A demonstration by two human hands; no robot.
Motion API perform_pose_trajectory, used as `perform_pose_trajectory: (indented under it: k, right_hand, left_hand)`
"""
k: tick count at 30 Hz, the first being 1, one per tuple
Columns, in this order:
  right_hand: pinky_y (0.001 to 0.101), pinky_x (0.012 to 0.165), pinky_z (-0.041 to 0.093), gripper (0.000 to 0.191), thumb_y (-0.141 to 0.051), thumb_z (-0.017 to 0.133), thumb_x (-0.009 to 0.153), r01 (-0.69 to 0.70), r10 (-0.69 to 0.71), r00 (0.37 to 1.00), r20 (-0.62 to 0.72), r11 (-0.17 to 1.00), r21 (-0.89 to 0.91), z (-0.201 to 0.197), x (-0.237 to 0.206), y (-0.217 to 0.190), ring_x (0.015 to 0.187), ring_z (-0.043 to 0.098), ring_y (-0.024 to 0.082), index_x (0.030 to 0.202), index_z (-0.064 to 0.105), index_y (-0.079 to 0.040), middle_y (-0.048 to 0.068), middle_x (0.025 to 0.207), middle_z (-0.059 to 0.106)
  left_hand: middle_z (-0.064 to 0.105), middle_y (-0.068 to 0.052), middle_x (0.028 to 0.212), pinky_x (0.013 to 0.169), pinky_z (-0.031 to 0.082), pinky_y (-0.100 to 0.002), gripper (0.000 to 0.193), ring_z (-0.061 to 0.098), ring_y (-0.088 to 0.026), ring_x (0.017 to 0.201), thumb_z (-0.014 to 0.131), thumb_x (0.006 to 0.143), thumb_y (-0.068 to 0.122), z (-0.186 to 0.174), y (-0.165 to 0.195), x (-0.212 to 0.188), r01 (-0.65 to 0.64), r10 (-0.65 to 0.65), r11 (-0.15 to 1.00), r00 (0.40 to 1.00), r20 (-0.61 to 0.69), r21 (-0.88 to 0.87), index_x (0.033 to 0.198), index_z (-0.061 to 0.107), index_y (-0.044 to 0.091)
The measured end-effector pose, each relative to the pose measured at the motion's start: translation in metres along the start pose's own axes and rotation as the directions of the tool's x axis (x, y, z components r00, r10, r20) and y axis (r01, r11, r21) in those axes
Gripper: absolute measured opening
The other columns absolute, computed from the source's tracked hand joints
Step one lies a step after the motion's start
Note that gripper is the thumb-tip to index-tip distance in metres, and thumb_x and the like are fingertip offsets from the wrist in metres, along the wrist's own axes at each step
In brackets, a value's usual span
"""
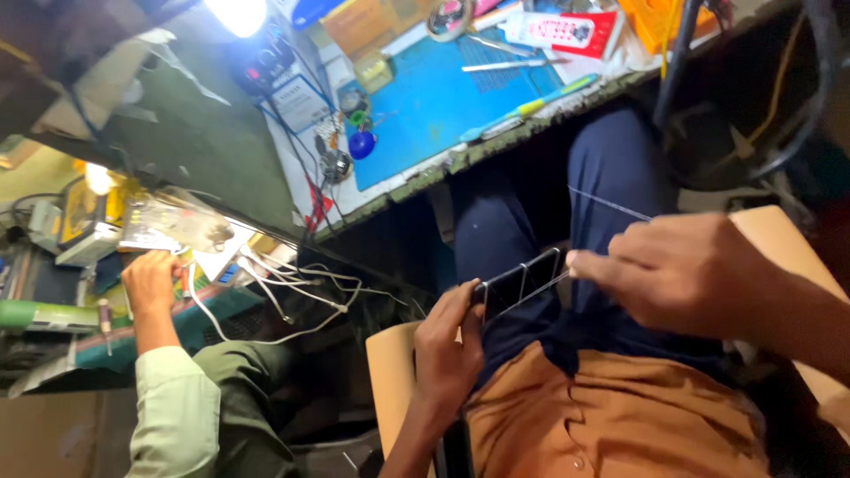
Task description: The person sits in a chair and wraps white thread around a smartphone resting on their lap, winding the thread crisscross over the phone's back and screen, pulling it taut and tying it off. They occasionally reach to the workbench for supplies while another person works at the bench.
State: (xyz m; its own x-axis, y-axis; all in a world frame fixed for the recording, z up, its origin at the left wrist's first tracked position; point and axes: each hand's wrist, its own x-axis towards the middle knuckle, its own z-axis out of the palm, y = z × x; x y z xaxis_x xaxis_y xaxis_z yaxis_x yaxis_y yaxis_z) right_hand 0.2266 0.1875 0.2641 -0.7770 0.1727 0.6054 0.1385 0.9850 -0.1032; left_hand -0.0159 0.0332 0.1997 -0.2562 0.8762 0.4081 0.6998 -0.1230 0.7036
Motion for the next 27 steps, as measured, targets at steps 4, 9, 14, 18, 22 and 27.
perform_pose_trajectory:
  k: [4,9,14,18,22,27]
  right_hand:
    - [0.0354,0.044,0.048,0.033,-0.006,0.078,0.075,-0.026,0.023,0.995,-0.093,0.999,-0.039,-0.013,-0.004,0.006,0.050,0.062,0.020,0.108,0.072,-0.005,0.004,0.062,0.063]
    - [0.0347,0.051,0.050,0.030,-0.004,0.075,0.084,-0.119,0.123,0.981,-0.147,0.992,0.038,-0.010,-0.010,0.008,0.055,0.065,0.021,0.113,0.069,-0.001,0.007,0.068,0.067]
    - [0.0339,0.053,0.050,0.025,-0.007,0.075,0.087,-0.192,0.204,0.965,-0.165,0.978,0.084,-0.008,-0.009,0.011,0.057,0.068,0.022,0.109,0.068,0.002,0.010,0.070,0.069]
    - [0.0333,0.058,0.053,0.016,-0.007,0.073,0.092,-0.253,0.264,0.953,-0.150,0.964,0.086,-0.009,-0.007,0.014,0.062,0.070,0.023,0.106,0.069,0.001,0.011,0.075,0.072]
    - [0.0329,0.056,0.052,0.014,-0.009,0.073,0.092,-0.287,0.299,0.943,-0.148,0.953,0.100,-0.007,-0.005,0.016,0.059,0.069,0.022,0.102,0.071,0.000,0.012,0.075,0.073]
    - [0.0310,0.054,0.053,0.013,-0.010,0.071,0.091,-0.331,0.370,0.923,-0.107,0.904,0.270,0.012,-0.002,0.019,0.060,0.072,0.022,0.102,0.072,-0.003,0.012,0.077,0.074]
  left_hand:
    - [0.073,-0.018,0.110,0.077,0.059,-0.037,0.029,0.074,-0.036,0.096,0.068,0.093,-0.001,0.005,0.013,-0.002,-0.042,0.040,0.999,0.991,0.126,0.009,0.122,0.067,0.001]
    - [0.073,-0.016,0.109,0.073,0.060,-0.036,0.028,0.076,-0.033,0.091,0.064,0.095,-0.002,0.006,0.028,-0.005,0.011,0.007,0.997,0.973,0.232,-0.078,0.122,0.067,0.001]
    - [0.072,-0.017,0.111,0.076,0.060,-0.036,0.029,0.075,-0.035,0.096,0.063,0.095,-0.005,0.000,0.037,-0.006,-0.072,0.098,0.991,0.964,0.249,-0.111,0.124,0.067,0.001]
    - [0.072,-0.016,0.109,0.076,0.060,-0.034,0.029,0.076,-0.033,0.094,0.064,0.095,-0.006,-0.003,0.039,-0.006,-0.055,0.089,0.989,0.964,0.250,-0.138,0.122,0.066,0.001]
    - [0.072,-0.015,0.111,0.080,0.062,-0.033,0.031,0.077,-0.030,0.095,0.061,0.091,-0.011,-0.007,0.040,-0.005,-0.071,0.116,0.981,0.961,0.249,-0.181,0.119,0.068,0.000]
    - [0.072,-0.013,0.109,0.093,0.059,-0.036,0.035,0.073,-0.033,0.109,0.064,0.078,-0.014,-0.015,0.046,-0.004,-0.312,0.347,0.934,0.907,0.239,-0.173,0.109,0.070,0.001]
